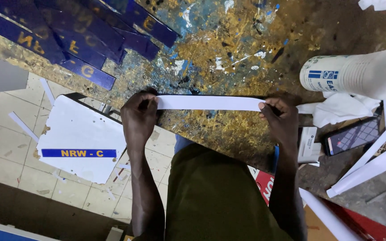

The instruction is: Applying a white vinyl strip to a blue acrylic sign component using a wet application method.

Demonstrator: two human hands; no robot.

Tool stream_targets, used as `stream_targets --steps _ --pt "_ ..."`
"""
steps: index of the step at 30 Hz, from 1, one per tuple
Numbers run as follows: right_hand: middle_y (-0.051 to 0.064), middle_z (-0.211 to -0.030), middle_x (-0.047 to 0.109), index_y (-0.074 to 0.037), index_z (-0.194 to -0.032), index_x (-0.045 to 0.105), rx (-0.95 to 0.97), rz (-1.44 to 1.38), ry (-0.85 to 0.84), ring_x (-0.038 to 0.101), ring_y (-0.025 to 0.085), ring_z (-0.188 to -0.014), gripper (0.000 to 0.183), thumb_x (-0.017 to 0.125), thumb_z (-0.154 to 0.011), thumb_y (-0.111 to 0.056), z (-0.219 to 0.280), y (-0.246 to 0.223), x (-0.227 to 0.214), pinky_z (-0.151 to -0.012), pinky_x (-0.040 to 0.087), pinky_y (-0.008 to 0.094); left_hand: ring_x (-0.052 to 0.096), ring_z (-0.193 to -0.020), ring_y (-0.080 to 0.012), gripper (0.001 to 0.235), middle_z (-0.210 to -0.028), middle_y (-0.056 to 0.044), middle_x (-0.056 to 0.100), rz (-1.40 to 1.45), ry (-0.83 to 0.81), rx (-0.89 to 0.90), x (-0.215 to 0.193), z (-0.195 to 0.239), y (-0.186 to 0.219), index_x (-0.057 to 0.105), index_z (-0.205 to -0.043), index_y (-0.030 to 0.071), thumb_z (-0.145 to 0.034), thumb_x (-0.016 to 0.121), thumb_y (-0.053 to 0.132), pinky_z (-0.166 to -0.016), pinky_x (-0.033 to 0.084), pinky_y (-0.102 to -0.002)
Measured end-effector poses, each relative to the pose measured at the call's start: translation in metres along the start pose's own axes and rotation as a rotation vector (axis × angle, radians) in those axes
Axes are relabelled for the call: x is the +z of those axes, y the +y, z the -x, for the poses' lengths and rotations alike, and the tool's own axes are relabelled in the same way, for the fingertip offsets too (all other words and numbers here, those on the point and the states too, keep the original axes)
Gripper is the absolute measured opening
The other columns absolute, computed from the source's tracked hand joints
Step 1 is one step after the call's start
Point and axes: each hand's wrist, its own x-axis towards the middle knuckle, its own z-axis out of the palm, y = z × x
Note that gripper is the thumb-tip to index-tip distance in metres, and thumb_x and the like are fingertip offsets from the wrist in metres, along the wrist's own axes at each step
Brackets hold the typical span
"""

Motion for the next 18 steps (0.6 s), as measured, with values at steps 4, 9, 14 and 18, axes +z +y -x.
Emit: stream_targets --steps 4,9,14,18 --pt "0.028 -0.101 0.076 0.011 -0.122 0.071 0.036 -0.029 0.014 0.081 0.029 -0.089 0.031 0.084 -0.114 -0.016 0.001 -0.002 0.001 -0.079 0.072 0.042 0.081 -0.090 -0.0416 0.005 -0.092 -0.024 0.079 0.007 -0.012 0.002 -0.001 0.000 -0.002 0.085 -0.106 0.000 -0.104 0.080 0.001 -0.078 0.064 -0.047" --pt "0.026 -0.102 0.076 0.007 -0.129 0.070 0.036 -0.035 -0.017 0.081 0.030 -0.093 0.031 0.079 -0.119 -0.021 0.001 0.003 -0.002 -0.077 0.072 0.042 0.077 -0.080 -0.0289 0.003 -0.087 -0.022 0.075 0.055 -0.045 -0.029 -0.002 0.002 0.010 0.082 -0.105 0.000 -0.104 0.080 0.002 -0.073 0.062 -0.044" --pt "0.033 -0.097 0.074 0.013 -0.121 0.070 0.013 -0.047 -0.004 0.082 0.037 -0.089 0.032 0.084 -0.114 -0.016 -0.001 -0.002 -0.007 -0.083 0.072 0.048 0.065 -0.078 -0.0162 0.007 -0.083 -0.009 0.067 0.194 -0.099 -0.133 -0.003 0.002 0.003 0.079 -0.102 0.003 -0.108 0.075 0.004 -0.071 0.058 -0.036" --pt "0.029 -0.096 0.076 0.012 -0.119 0.071 0.008 -0.094 -0.005 0.082 0.031 -0.086 0.032 0.085 -0.113 -0.016 -0.005 0.007 -0.005 -0.081 0.072 0.042 0.071 -0.073 -0.0238 0.007 -0.084 -0.016 0.073 0.132 -0.070 -0.096 0.000 0.000 0.003 0.080 -0.104 0.000 -0.109 0.075 0.002 -0.073 0.059 -0.042"
